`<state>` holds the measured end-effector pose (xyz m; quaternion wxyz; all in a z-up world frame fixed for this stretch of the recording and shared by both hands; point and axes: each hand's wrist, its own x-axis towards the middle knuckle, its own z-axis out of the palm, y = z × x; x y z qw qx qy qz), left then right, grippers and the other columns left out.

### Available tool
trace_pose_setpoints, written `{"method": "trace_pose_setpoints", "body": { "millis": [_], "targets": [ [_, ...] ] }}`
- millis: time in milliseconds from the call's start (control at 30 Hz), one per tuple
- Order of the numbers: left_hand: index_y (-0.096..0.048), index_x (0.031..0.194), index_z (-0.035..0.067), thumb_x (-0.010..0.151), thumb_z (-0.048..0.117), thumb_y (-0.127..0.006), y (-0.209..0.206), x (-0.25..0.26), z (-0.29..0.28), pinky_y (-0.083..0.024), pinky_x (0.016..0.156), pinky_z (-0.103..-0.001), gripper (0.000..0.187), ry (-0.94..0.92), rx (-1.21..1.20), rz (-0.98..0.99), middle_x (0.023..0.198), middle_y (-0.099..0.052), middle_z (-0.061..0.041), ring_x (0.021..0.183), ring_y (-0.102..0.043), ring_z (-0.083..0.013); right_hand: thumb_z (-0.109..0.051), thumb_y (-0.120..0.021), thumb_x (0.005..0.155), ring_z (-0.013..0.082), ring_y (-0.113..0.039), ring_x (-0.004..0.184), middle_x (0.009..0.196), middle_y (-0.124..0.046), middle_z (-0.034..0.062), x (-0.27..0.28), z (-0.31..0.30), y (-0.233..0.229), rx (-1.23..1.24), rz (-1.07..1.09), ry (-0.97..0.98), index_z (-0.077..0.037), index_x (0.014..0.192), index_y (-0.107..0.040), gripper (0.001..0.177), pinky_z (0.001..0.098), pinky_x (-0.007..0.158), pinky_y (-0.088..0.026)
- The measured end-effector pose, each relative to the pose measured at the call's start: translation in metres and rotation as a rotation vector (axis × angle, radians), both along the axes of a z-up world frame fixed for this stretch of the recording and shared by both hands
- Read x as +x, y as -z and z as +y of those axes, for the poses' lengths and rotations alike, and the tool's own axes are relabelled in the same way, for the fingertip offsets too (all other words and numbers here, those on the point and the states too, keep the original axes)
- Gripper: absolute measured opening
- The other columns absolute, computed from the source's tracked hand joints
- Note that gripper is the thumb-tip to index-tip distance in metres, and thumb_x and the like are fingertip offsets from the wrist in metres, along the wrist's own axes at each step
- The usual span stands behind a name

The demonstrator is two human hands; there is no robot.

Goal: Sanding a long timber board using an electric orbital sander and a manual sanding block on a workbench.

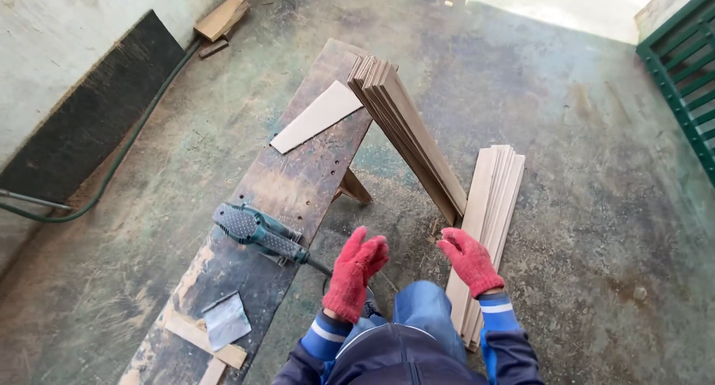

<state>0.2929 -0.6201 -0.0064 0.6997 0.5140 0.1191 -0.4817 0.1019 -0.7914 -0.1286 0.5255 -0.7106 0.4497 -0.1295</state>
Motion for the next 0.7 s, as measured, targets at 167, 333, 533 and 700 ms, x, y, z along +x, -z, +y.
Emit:
{"method": "trace_pose_setpoints", "body": {
  "millis": [167, 333, 533, 700],
  "targets": [
    [-0.041, 0.156, 0.001, 0.092, 0.009, -0.065, -0.015, 0.03, -0.032, -0.056, 0.099, -0.042, 0.069, 0.017, -0.011, -0.086, 0.123, -0.072, -0.023, 0.108, -0.07, -0.0314, -0.031, -0.072, 0.088, 0.0193, -0.069, 0.1, 0.123, -0.074, 0.0028, 0.057, -0.073, 0.018, -0.101, 0.044, -0.135, -0.013, 0.123, -0.073, 0.039, 0.0317, 0.086, -0.057],
    [-0.047, 0.152, -0.002, 0.092, 0.009, -0.064, -0.002, 0.052, -0.041, -0.056, 0.095, -0.042, 0.063, -0.159, 0.1, -0.092, 0.117, -0.073, -0.023, 0.104, -0.069, -0.0313, -0.027, -0.075, 0.088, 0.028, -0.064, 0.121, 0.133, -0.068, 0.0101, 0.152, -0.17, 0.028, -0.378, -0.064, -0.215, -0.014, 0.127, -0.071, 0.041, 0.039, 0.102, -0.053],
    [-0.051, 0.15, -0.002, 0.095, 0.005, -0.059, 0.019, 0.06, -0.072, -0.053, 0.097, -0.042, 0.056, -0.512, 0.207, -0.079, 0.121, -0.07, -0.026, 0.107, -0.067, -0.0334, -0.031, -0.076, 0.081, 0.0308, -0.05, 0.138, 0.147, -0.06, 0.0113, 0.301, -0.291, 0.087, -0.838, -0.135, -0.558, -0.014, 0.138, -0.065, 0.061, 0.0486, 0.118, -0.033],
    [-0.05, 0.147, -0.001, 0.099, 0.009, -0.052, 0.067, 0.027, -0.107, -0.05, 0.104, -0.048, 0.049, -0.871, 0.148, -0.269, 0.125, -0.065, -0.026, 0.114, -0.063, -0.037, -0.042, -0.078, 0.073, 0.0349, -0.044, 0.143, 0.155, -0.052, 0.0112, 0.382, -0.359, 0.116, -1.127, -0.115, -0.915, -0.013, 0.147, -0.055, 0.083, 0.0589, 0.119, -0.026]
  ]
}}
